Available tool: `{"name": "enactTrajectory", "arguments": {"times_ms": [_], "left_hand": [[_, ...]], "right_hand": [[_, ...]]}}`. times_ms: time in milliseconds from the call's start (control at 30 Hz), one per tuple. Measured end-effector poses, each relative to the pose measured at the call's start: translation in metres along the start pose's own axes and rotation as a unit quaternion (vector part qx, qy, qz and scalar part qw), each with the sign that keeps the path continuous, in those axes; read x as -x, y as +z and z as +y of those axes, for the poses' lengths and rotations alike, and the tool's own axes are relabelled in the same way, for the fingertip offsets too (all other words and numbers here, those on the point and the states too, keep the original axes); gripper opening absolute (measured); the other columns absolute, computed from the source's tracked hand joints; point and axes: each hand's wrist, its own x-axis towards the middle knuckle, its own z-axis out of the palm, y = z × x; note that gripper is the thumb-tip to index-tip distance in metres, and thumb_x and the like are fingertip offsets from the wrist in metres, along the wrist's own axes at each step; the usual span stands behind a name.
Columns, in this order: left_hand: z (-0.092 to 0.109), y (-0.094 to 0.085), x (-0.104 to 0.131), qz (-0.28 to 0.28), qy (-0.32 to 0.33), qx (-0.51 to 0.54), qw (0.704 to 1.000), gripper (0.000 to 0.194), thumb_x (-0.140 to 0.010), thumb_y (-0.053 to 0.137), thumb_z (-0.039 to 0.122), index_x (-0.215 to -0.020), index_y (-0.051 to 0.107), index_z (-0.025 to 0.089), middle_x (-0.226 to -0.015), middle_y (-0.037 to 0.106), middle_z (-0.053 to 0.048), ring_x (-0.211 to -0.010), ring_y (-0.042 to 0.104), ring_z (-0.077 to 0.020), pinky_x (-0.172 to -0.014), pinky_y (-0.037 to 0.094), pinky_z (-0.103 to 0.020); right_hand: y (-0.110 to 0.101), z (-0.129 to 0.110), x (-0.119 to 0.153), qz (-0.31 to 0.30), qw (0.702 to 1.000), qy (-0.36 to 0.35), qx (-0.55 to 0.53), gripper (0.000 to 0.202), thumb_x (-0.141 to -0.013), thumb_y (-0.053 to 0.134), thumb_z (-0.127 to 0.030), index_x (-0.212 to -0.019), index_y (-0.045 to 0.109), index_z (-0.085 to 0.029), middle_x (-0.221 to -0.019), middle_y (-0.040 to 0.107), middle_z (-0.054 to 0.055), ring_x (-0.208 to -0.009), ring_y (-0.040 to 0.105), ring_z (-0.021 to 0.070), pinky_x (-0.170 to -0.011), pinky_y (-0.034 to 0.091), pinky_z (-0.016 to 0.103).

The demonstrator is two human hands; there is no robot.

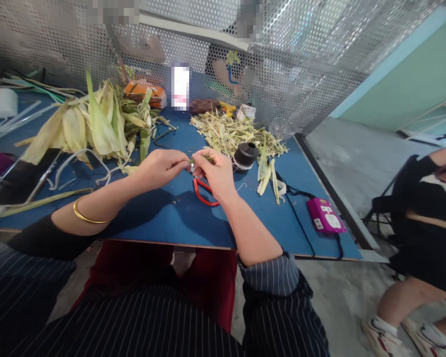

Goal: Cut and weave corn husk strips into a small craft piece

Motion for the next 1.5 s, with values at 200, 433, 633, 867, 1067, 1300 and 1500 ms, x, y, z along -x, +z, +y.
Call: {"name": "enactTrajectory", "arguments": {"times_ms": [200, 433, 633, 867, 1067, 1300, 1500], "left_hand": [[-0.007, -0.008, -0.002, 0.049, -0.071, -0.035, 0.996, 0.028, -0.088, 0.043, 0.024, -0.077, 0.068, 0.018, -0.073, 0.066, -0.003, -0.07, 0.058, -0.0167, -0.067, 0.039, -0.027], [-0.023, -0.004, -0.004, 0.052, -0.087, -0.118, 0.988, 0.029, -0.09, 0.039, 0.027, -0.082, 0.066, 0.019, -0.086, 0.068, -0.007, -0.083, 0.06, -0.0205, -0.071, 0.039, -0.029], [-0.024, -0.003, -0.005, 0.011, -0.095, -0.118, 0.988, 0.031, -0.091, 0.037, 0.027, -0.081, 0.065, 0.019, -0.087, 0.069, -0.008, -0.084, 0.06, -0.0216, -0.072, 0.04, -0.03], [-0.026, -0.001, -0.004, -0.003, -0.097, -0.118, 0.988, 0.031, -0.091, 0.037, 0.027, -0.085, 0.066, 0.02, -0.09, 0.069, -0.007, -0.086, 0.06, -0.0212, -0.074, 0.041, -0.029], [-0.028, -0.002, -0.005, -0.01, -0.099, -0.112, 0.989, 0.033, -0.092, 0.035, 0.027, -0.084, 0.066, 0.019, -0.09, 0.068, -0.007, -0.085, 0.06, -0.0214, -0.073, 0.041, -0.03], [-0.03, -0.003, -0.006, -0.001, -0.11, -0.106, 0.988, 0.031, -0.091, 0.037, 0.026, -0.084, 0.066, 0.019, -0.092, 0.069, -0.007, -0.087, 0.06, -0.0212, -0.074, 0.042, -0.03], [-0.03, -0.005, -0.006, 0.009, -0.117, -0.075, 0.99, 0.03, -0.088, 0.04, 0.024, -0.081, 0.068, 0.019, -0.089, 0.069, -0.008, -0.086, 0.061, -0.0229, -0.074, 0.043, -0.031]], "right_hand": [[-0.056, -0.01, -0.019, 0.205, 0.943, -0.145, 0.216, 0.025, -0.087, 0.052, -0.042, -0.097, 0.063, -0.022, -0.087, 0.064, 0.002, -0.066, 0.061, 0.0117, -0.066, 0.051, 0.029], [-0.094, -0.001, -0.021, 0.205, 0.821, -0.117, 0.519, 0.023, -0.086, 0.053, -0.035, -0.097, 0.064, -0.019, -0.1, 0.062, 0.008, -0.089, 0.062, 0.0204, -0.084, 0.047, 0.038], [-0.087, -0.004, -0.04, 0.161, 0.705, 0.059, 0.688, 0.06, -0.073, 0.063, -0.058, -0.11, 0.059, -0.012, -0.108, 0.059, 0.019, -0.095, 0.059, 0.0306, -0.077, 0.046, 0.042], [-0.088, -0.012, -0.066, 0.005, 0.643, 0.04, 0.765, 0.049, -0.074, 0.062, -0.042, -0.115, 0.06, -0.014, -0.114, 0.06, 0.018, -0.1, 0.057, 0.0299, -0.084, 0.043, 0.043], [-0.056, 0.014, -0.087, -0.106, 0.578, -0.046, 0.808, 0.024, -0.079, 0.05, -0.013, -0.092, 0.07, -0.009, -0.104, 0.065, 0.019, -0.111, 0.051, 0.0325, -0.098, 0.029, 0.049], [-0.07, 0.017, -0.109, 0.004, 0.708, 0.002, 0.706, 0.021, -0.078, 0.048, -0.012, -0.077, 0.069, -0.009, -0.093, 0.068, 0.019, -0.101, 0.057, 0.0297, -0.098, 0.029, 0.051], [-0.13, 0.002, -0.112, 0.244, 0.859, 0.097, 0.44, 0.026, -0.078, 0.053, -0.037, -0.081, 0.065, -0.014, -0.078, 0.066, 0.015, -0.074, 0.063, 0.0266, -0.069, 0.049, 0.047]]}}
